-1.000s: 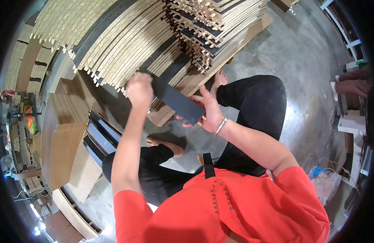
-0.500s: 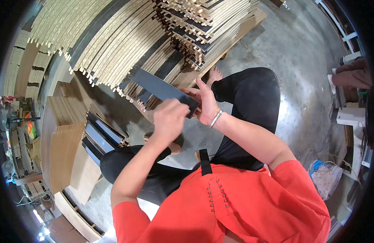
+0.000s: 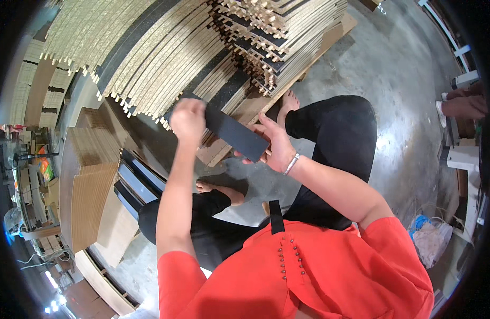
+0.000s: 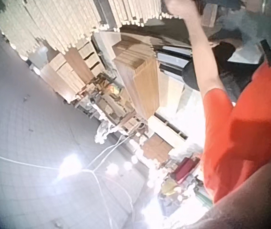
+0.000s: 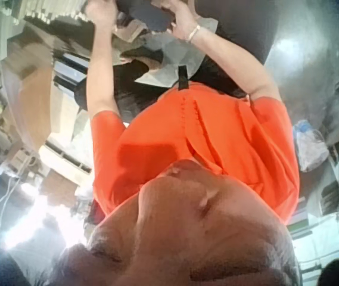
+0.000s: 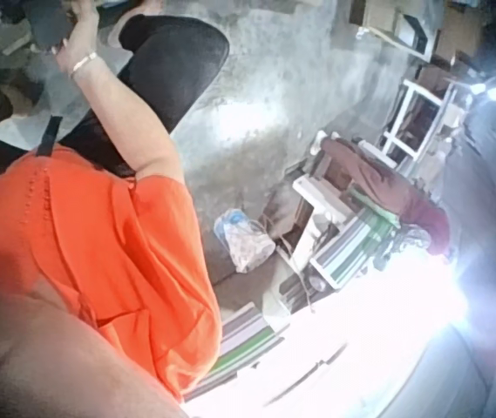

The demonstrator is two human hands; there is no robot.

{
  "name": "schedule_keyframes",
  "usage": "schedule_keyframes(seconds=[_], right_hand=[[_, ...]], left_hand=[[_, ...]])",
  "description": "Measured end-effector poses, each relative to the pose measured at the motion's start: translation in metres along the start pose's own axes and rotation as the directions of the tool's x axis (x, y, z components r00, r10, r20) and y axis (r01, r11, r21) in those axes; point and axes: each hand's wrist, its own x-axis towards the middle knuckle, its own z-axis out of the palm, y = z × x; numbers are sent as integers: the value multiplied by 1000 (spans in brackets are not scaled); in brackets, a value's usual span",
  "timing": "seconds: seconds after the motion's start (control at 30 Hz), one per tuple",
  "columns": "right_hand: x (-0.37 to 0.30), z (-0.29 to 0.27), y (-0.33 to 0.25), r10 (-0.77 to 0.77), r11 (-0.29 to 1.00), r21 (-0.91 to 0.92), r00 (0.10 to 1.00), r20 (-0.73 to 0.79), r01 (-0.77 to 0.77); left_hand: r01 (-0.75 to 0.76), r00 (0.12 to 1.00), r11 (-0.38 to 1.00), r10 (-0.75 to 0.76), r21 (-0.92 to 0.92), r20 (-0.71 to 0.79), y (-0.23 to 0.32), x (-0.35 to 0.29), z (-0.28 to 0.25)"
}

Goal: Inspecting and cleaning individual wooden slats/panels by wiping them with a cloth.

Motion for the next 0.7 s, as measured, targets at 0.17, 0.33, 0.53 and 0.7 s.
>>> schedule_keyframes(seconds=[0.17, 0.33, 0.53, 0.7], right_hand=[[2, 0, -1, -26, 999, -26, 998, 52, 27], [2, -1, 1, -54, 996, -72, 998, 23, 56], [-1, 6, -7, -88, 996, -37, 987, -132, 84], [5, -3, 0, -66, 997, 24, 972, -224, 73]], left_hand=[[122, 990, 961, -98, 249, -105, -45, 23, -2], [-83, 997, 977, 82, 196, 12, -24, 7, -5], [-120, 993, 986, 121, 114, -1, 5, -17, -6], [-209, 945, 924, 274, -319, 176, 93, -90, -30]])
